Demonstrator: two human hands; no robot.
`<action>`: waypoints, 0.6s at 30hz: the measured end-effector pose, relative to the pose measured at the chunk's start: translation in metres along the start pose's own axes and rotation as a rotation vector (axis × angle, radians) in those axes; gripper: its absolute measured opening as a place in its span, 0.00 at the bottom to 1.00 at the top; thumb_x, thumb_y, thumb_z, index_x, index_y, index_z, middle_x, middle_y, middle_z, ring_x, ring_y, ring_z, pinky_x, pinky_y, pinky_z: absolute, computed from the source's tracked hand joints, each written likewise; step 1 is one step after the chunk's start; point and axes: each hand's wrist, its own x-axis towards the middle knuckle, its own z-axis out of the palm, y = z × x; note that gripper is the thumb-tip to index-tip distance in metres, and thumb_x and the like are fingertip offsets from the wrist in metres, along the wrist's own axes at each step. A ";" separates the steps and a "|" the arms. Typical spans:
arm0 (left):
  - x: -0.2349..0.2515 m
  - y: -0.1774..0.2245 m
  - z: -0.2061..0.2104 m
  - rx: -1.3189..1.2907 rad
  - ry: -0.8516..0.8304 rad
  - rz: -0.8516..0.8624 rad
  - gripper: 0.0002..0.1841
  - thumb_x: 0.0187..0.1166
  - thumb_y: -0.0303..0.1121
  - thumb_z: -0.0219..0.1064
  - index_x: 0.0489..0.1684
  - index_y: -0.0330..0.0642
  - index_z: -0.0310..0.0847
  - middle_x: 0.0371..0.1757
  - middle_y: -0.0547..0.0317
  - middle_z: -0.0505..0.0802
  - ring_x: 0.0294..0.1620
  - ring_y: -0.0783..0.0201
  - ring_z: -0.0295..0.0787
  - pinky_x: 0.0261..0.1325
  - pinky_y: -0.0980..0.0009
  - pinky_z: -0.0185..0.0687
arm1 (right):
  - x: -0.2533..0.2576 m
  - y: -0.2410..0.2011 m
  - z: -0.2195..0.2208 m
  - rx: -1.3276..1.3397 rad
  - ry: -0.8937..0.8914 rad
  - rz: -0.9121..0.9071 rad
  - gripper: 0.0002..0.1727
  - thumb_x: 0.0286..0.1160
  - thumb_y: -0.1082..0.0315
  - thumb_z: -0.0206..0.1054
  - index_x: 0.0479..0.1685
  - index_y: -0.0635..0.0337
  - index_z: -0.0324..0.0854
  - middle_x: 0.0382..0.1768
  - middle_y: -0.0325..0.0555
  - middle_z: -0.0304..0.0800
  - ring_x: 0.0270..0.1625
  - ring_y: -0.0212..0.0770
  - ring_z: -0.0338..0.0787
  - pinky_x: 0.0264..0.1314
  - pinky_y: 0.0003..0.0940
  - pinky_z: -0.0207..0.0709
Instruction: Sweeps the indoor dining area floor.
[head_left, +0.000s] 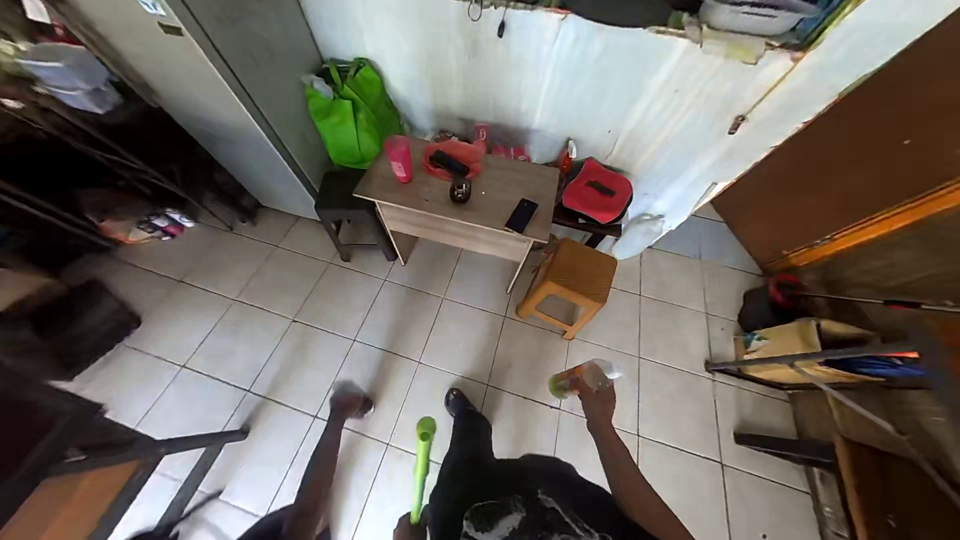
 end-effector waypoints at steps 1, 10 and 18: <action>0.023 0.007 -0.007 -0.037 0.035 0.020 0.24 0.85 0.47 0.65 0.49 0.29 0.89 0.46 0.33 0.93 0.52 0.38 0.91 0.61 0.39 0.81 | 0.019 -0.018 0.014 -0.007 -0.015 -0.003 0.49 0.58 0.64 0.87 0.84 0.68 0.65 0.73 0.67 0.80 0.73 0.58 0.84 0.73 0.58 0.80; 0.076 0.081 -0.059 -0.323 0.289 0.227 0.20 0.88 0.37 0.61 0.40 0.23 0.88 0.33 0.40 0.91 0.34 0.54 0.85 0.48 0.51 0.81 | 0.164 -0.104 0.071 0.123 0.179 0.102 0.53 0.58 0.61 0.88 0.86 0.67 0.60 0.75 0.66 0.78 0.74 0.57 0.83 0.73 0.55 0.81; 0.072 0.165 0.017 -0.380 0.561 0.182 0.18 0.85 0.36 0.64 0.38 0.24 0.88 0.33 0.43 0.92 0.34 0.59 0.87 0.49 0.55 0.83 | 0.339 -0.144 0.067 -0.110 0.168 0.103 0.55 0.55 0.59 0.89 0.85 0.69 0.60 0.75 0.67 0.77 0.77 0.58 0.80 0.79 0.55 0.75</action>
